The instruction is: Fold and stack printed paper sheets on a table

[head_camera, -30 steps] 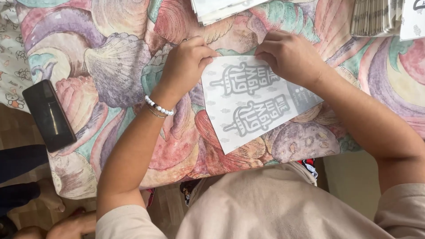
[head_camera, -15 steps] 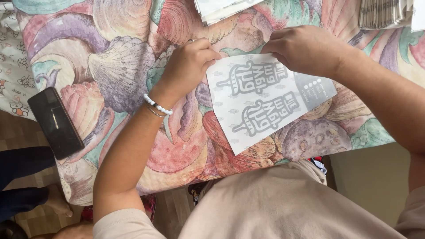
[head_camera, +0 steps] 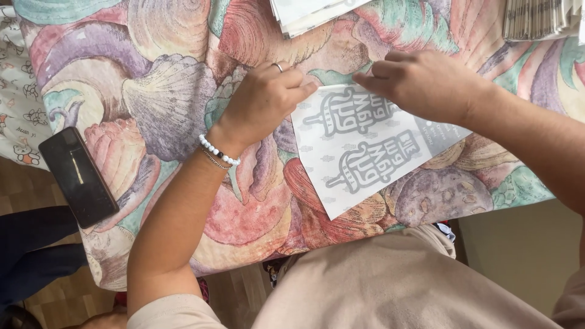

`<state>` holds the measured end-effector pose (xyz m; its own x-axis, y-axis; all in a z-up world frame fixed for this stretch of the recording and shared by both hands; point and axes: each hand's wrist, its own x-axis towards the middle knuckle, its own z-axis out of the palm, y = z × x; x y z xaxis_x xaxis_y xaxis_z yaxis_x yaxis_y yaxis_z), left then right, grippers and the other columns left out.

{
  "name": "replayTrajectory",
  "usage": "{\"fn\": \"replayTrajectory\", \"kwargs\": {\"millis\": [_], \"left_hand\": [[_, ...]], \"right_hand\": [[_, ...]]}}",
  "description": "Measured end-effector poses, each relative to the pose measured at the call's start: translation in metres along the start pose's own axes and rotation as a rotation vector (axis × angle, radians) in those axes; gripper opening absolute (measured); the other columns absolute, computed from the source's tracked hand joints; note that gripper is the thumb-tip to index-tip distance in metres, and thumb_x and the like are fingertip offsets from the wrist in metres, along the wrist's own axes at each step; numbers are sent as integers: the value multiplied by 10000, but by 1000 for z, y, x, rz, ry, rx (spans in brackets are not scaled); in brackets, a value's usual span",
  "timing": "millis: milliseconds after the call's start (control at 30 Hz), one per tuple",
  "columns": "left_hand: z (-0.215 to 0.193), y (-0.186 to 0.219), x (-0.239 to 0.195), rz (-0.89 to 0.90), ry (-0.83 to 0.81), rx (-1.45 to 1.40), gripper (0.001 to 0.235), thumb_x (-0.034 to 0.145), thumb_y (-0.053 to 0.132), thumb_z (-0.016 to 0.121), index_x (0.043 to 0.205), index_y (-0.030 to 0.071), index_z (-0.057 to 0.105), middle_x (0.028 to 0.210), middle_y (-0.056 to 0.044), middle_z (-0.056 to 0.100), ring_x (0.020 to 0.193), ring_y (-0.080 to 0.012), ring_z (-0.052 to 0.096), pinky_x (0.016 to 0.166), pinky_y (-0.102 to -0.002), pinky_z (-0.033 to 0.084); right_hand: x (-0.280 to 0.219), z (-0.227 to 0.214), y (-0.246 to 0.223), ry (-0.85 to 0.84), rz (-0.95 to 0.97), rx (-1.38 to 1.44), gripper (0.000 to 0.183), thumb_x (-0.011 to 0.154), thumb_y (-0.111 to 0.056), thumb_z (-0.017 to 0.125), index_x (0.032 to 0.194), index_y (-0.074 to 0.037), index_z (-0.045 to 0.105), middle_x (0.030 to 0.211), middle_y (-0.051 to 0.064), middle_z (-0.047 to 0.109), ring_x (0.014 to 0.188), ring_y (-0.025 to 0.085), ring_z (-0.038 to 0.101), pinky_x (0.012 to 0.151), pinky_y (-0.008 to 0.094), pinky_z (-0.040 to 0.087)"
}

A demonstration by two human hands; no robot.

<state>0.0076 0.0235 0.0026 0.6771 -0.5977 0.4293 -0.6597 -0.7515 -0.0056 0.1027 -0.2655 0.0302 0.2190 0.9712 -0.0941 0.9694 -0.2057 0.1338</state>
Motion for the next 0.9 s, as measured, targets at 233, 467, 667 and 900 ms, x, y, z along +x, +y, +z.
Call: {"fn": "replayTrajectory", "kwargs": {"millis": [233, 467, 667, 900], "left_hand": [[-2, 0, 0, 35, -55, 20, 204, 974, 94, 725, 1159, 152, 787, 833, 42, 642, 739, -198, 567, 664, -356, 479], [-3, 2, 3, 55, -71, 24, 101, 1008, 130, 720, 1066, 146, 802, 798, 47, 619, 709, -189, 551, 645, -351, 461], [-5, 4, 4, 85, -79, 108, 84, 1007, 132, 710, 1042, 166, 778, 822, 65, 656, 712, -170, 540, 667, -327, 468], [-7, 9, 1, 95, -41, 192, 169, 1015, 78, 691, 863, 149, 680, 760, 49, 568, 718, -165, 521, 713, -315, 465]], "right_hand": [[0, 4, -2, -31, -36, -75, 540, 936, -24, 633, 1449, -188, 594, 922, -40, 688, 738, 144, 628, 601, 264, 602], [8, -5, -7, -63, -54, -146, 662, 928, 3, 604, 1546, -208, 493, 862, -43, 667, 699, 140, 618, 559, 269, 585], [24, -23, -16, -253, -37, -251, 797, 982, -52, 574, 1680, -277, 261, 684, -75, 598, 562, 60, 563, 540, 177, 589], [30, -27, -19, -326, -10, -266, 802, 1006, -90, 525, 1695, -330, 193, 728, -70, 636, 610, 83, 627, 541, 217, 584]]}}
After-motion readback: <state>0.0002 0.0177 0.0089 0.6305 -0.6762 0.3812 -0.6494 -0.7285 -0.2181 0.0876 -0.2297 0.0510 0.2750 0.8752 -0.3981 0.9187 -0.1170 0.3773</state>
